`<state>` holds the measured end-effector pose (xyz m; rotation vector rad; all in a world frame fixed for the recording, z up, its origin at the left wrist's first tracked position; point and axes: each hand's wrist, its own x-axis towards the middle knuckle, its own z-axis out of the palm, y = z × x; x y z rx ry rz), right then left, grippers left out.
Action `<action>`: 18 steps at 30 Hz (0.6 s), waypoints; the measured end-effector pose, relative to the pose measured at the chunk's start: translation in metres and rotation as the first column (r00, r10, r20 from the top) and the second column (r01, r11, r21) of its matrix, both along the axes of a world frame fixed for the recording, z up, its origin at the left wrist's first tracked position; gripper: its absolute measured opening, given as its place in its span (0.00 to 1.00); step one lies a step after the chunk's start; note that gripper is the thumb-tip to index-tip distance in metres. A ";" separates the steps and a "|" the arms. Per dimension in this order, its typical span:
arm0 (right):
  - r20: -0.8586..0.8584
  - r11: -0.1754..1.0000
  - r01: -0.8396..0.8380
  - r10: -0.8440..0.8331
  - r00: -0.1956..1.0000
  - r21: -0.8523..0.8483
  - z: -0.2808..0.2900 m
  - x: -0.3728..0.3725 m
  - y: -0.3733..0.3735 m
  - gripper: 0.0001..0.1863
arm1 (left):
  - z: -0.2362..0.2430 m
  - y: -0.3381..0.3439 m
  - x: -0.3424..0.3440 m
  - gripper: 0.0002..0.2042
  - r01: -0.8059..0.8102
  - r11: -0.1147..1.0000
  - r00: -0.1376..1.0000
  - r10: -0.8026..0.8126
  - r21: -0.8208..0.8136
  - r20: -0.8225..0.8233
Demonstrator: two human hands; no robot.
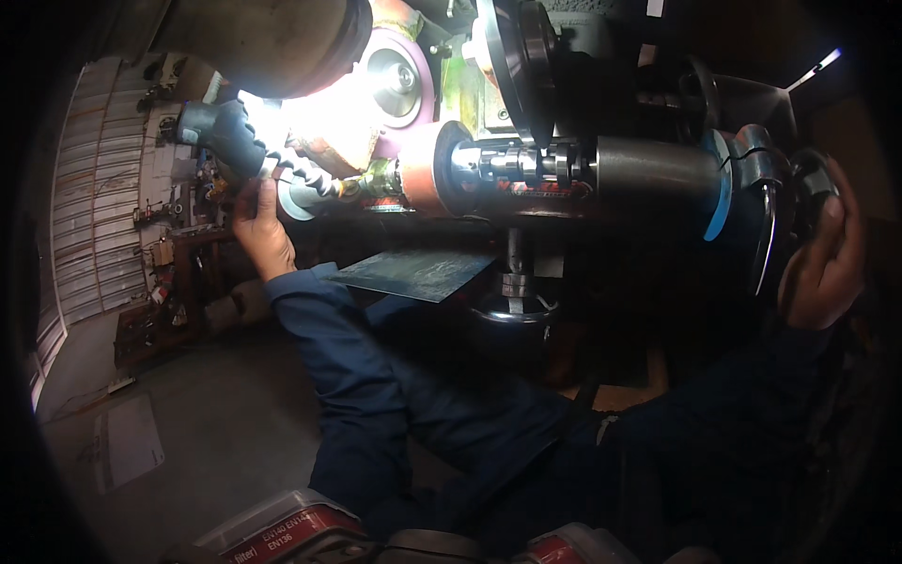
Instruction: The person grinds a metal shaft using a lathe machine, measures the component with digital calipers, and turns the machine handwheels and levers to shape the part.
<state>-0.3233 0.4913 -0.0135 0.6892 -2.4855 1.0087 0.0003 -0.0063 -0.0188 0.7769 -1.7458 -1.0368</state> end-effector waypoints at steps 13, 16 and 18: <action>-0.097 0.999 0.005 -0.009 0.995 -0.038 -0.001 0.004 -0.001 0.25 | 0.008 0.003 0.004 0.15 -0.017 1.000 0.999 0.017 0.011 0.033; 0.092 0.998 -0.023 0.029 0.995 -0.057 0.010 -0.012 -0.001 0.19 | 0.010 0.004 0.008 0.15 -0.025 0.999 1.000 0.024 0.020 0.019; 0.008 0.984 -0.092 0.091 0.996 0.153 0.012 -0.022 0.005 0.17 | 0.011 0.004 0.008 0.15 -0.029 1.000 0.999 0.028 0.003 0.041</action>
